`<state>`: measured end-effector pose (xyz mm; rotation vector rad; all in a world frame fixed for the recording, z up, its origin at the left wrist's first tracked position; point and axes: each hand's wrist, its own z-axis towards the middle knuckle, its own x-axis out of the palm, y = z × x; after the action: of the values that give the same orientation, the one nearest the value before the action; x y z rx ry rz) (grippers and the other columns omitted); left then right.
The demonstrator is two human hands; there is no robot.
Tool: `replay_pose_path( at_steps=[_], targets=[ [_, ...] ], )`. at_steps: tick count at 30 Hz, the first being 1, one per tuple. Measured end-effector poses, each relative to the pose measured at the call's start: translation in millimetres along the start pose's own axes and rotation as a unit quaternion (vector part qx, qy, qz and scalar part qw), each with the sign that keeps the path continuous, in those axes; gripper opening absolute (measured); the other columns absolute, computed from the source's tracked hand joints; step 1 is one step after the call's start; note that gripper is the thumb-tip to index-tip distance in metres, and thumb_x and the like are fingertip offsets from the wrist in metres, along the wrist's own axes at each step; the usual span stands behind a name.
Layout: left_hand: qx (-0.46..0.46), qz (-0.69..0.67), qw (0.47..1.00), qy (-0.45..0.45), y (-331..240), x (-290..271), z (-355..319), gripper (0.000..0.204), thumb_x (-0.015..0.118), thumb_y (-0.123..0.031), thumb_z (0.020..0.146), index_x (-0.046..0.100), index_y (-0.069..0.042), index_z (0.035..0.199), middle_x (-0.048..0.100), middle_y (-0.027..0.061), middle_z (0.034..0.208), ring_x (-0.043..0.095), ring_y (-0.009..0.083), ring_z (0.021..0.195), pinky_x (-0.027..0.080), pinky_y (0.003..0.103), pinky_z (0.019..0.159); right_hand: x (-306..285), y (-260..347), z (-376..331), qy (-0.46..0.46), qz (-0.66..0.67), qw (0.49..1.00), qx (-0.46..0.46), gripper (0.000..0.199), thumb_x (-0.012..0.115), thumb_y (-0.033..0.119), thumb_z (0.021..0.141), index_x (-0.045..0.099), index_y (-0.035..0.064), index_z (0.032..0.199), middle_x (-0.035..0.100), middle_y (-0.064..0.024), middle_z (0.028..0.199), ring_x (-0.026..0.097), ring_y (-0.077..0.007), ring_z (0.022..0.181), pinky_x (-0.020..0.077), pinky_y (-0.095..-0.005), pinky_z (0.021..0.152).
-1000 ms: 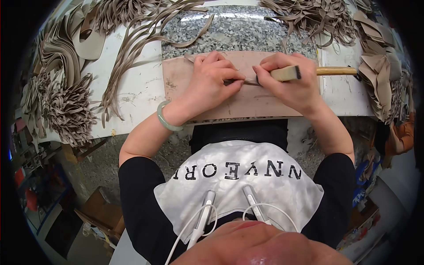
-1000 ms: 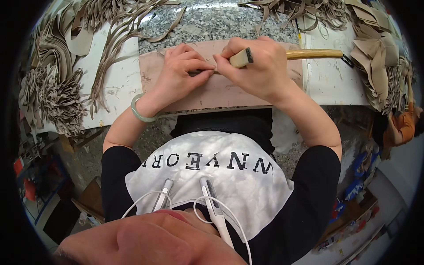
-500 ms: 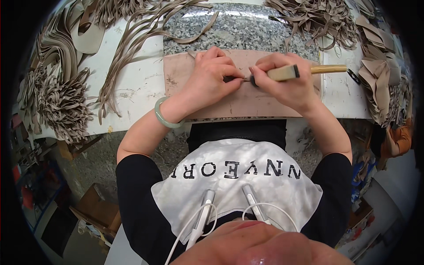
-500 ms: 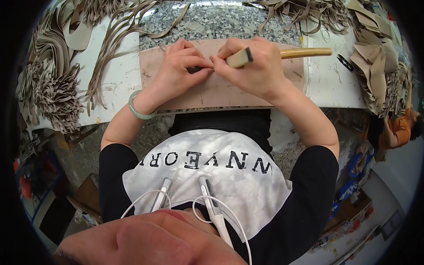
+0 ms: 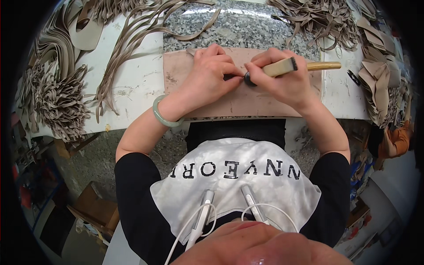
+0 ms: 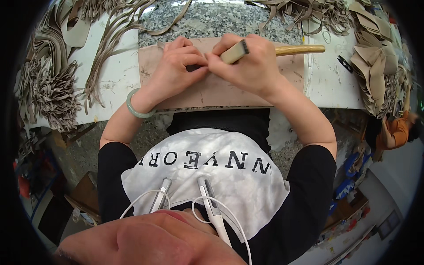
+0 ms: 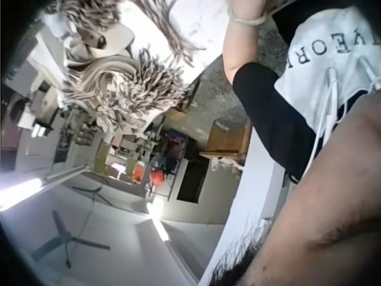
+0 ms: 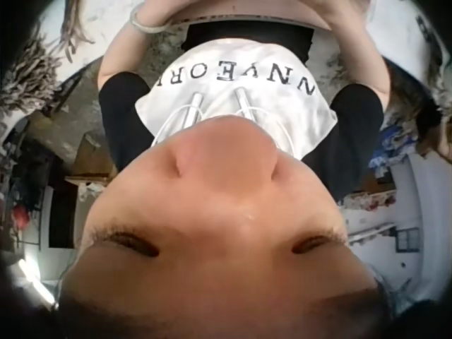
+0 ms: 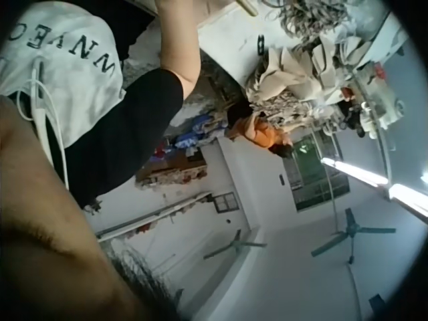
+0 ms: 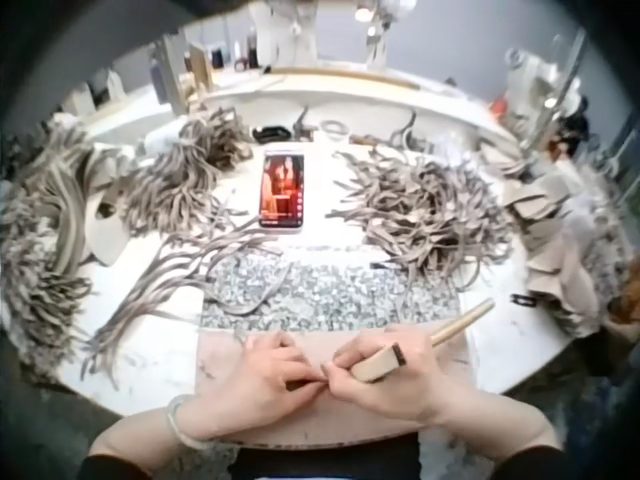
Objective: The person cuts a strap using snips, then repeatedly positions leather straps onto a board and rubs them with a handheld burnishing tool.
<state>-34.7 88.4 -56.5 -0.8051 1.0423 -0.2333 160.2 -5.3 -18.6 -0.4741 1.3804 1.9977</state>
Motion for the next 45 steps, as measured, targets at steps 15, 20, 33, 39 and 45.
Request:
replay_pose_path(
  at_steps=[15,20,33,39,45],
  targets=[
    [-0.014,-0.003,1.000,0.005,-3,-3,-3,0.007,0.079,-0.012,0.079,0.075,-0.010,0.084,0.066,-0.0029,0.083,0.056,0.0196,0.096,0.035,0.042,0.094,-4,7,2,-0.008,-0.019,0.999,-0.033,0.014,0.083,0.013,0.077,0.069,0.0129,0.074,0.071,0.0038,0.067,0.065,-0.0158,0.054,0.0473,-0.0295,0.056],
    [-0.023,-0.006,1.000,-0.002,-2,0,-4,0.007,0.078,-0.013,0.080,0.073,-0.009,0.082,0.066,-0.0026,0.083,0.057,0.0196,0.097,0.035,0.042,0.094,-8,9,5,0.006,-0.010,0.998,-0.057,0.014,0.083,0.013,0.077,0.069,0.0135,0.074,0.071,0.0043,0.068,0.066,-0.0155,0.055,0.0459,-0.0289,0.057],
    [-0.048,-0.005,0.999,0.019,2,0,-4,0.009,0.074,-0.015,0.085,0.071,-0.011,0.091,0.067,-0.0016,0.089,0.056,0.0201,0.100,0.033,0.042,0.097,-9,8,9,0.054,-0.002,0.992,-0.115,0.017,0.085,0.011,0.076,0.068,0.0143,0.075,0.071,0.0057,0.068,0.066,-0.0140,0.057,0.0431,-0.0280,0.057],
    [-0.055,-0.011,0.998,0.017,3,-1,-4,0.007,0.073,-0.014,0.086,0.070,-0.011,0.092,0.065,-0.0006,0.090,0.054,0.0215,0.101,0.034,0.041,0.096,-6,6,15,0.066,0.024,0.992,-0.103,0.017,0.084,0.012,0.077,0.068,0.0144,0.074,0.070,0.0053,0.067,0.066,-0.0139,0.057,0.0430,-0.0276,0.057],
    [-0.052,-0.028,0.998,0.021,5,-4,-4,0.009,0.075,-0.015,0.085,0.070,-0.011,0.091,0.064,-0.0003,0.090,0.053,0.0222,0.101,0.035,0.041,0.094,-20,20,23,0.106,0.005,0.989,-0.104,0.016,0.083,0.012,0.078,0.068,0.0141,0.074,0.071,0.0046,0.068,0.066,-0.0149,0.057,0.0460,-0.0289,0.059]
  ],
)
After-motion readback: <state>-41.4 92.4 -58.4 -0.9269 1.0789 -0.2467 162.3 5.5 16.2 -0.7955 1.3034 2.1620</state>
